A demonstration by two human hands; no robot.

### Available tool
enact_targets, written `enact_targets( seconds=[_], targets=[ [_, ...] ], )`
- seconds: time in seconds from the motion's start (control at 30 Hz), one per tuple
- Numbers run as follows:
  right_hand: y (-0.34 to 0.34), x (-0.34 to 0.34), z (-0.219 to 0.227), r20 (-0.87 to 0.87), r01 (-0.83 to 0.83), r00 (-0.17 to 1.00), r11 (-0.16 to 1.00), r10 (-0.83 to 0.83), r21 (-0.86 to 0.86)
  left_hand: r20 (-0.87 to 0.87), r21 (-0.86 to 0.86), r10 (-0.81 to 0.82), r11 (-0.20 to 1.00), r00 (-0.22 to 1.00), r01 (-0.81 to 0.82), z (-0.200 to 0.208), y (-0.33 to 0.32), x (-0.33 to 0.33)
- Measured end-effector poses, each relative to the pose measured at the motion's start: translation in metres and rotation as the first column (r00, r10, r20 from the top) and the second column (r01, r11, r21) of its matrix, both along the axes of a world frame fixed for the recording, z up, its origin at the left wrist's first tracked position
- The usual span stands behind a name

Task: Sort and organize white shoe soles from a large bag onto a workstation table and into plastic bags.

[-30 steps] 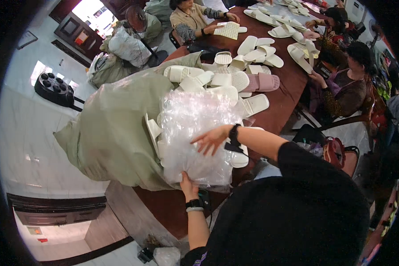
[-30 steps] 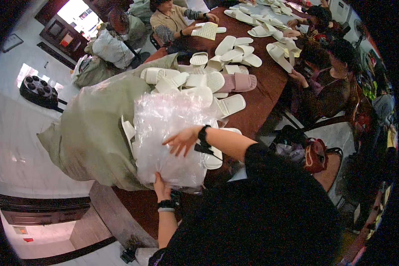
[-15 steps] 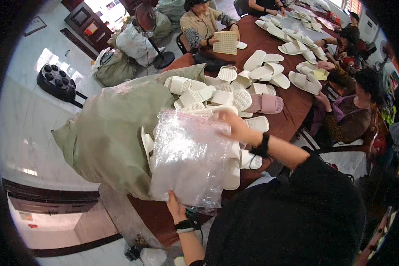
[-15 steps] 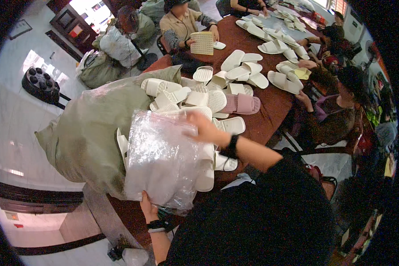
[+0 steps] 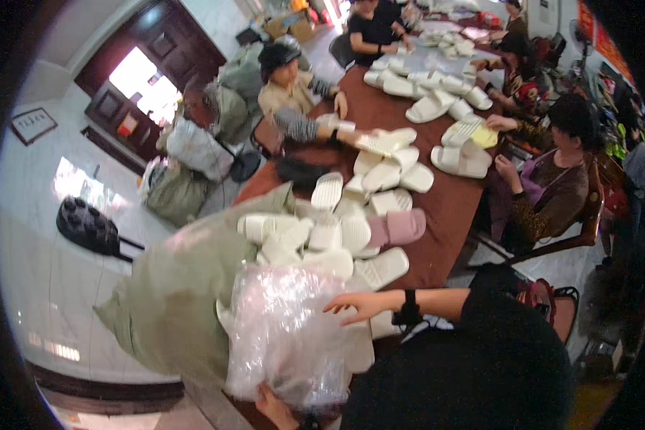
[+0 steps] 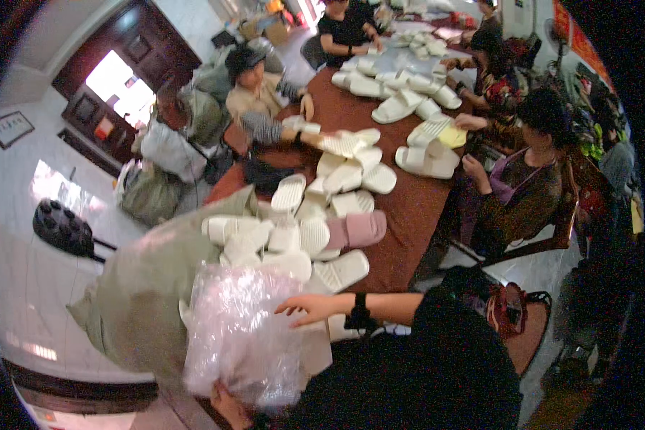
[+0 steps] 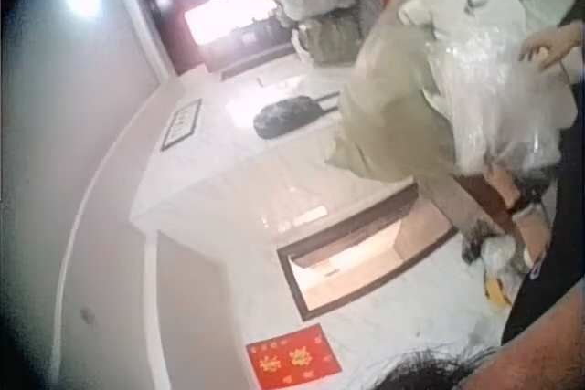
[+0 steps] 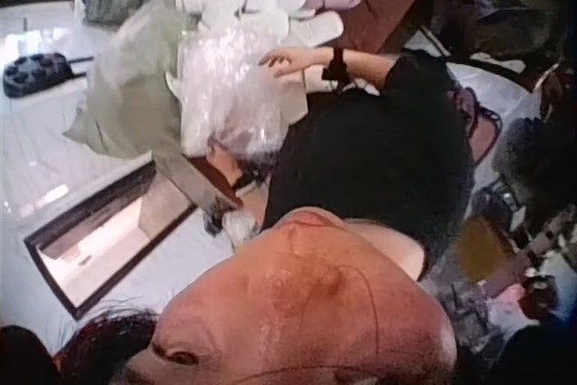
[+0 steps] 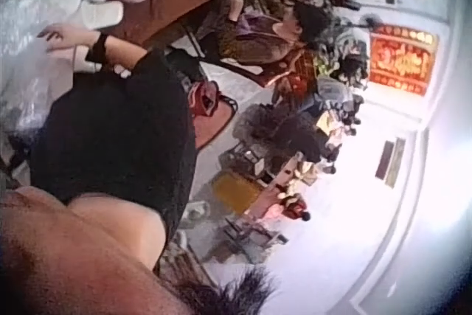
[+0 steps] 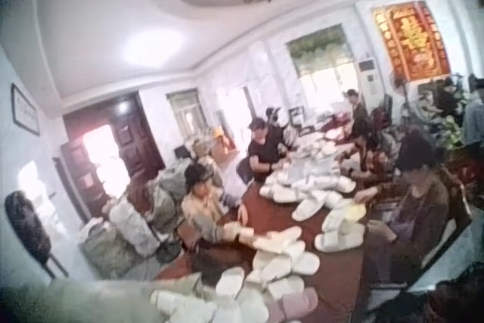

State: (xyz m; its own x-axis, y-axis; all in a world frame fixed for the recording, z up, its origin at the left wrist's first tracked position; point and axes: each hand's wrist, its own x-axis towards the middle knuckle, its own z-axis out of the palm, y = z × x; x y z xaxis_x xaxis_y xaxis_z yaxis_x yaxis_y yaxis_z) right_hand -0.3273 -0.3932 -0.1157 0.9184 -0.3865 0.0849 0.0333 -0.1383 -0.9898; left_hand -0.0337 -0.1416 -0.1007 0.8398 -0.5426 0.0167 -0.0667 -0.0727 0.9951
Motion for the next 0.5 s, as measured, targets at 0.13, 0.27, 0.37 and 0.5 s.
enact_targets(
  seconds=[0.13, 0.27, 0.37, 0.5],
  targets=[
    [-0.032, -0.029, 0.009, 0.026, 0.326, 0.945, 0.934, -0.326, -0.144, 0.462, 0.471, -0.622, 0.776, 0.632, 0.419, 0.095, -0.010, -0.019],
    [-0.070, -0.032, -0.022, 0.242, 0.537, 0.843, 0.757, -0.480, -0.373, 0.449, 0.384, -0.619, 0.785, 0.645, 0.486, 0.095, -0.058, -0.002],
    [-0.081, -0.038, -0.053, 0.288, 0.573, 0.819, 0.705, -0.496, -0.417, 0.421, 0.333, -0.618, 0.786, 0.664, 0.521, 0.110, -0.085, 0.009],
    [-0.097, -0.077, -0.030, 0.360, 0.506, 0.856, 0.741, -0.371, -0.441, 0.352, 0.280, -0.626, 0.780, 0.696, 0.560, 0.122, -0.113, 0.022]
  ],
)
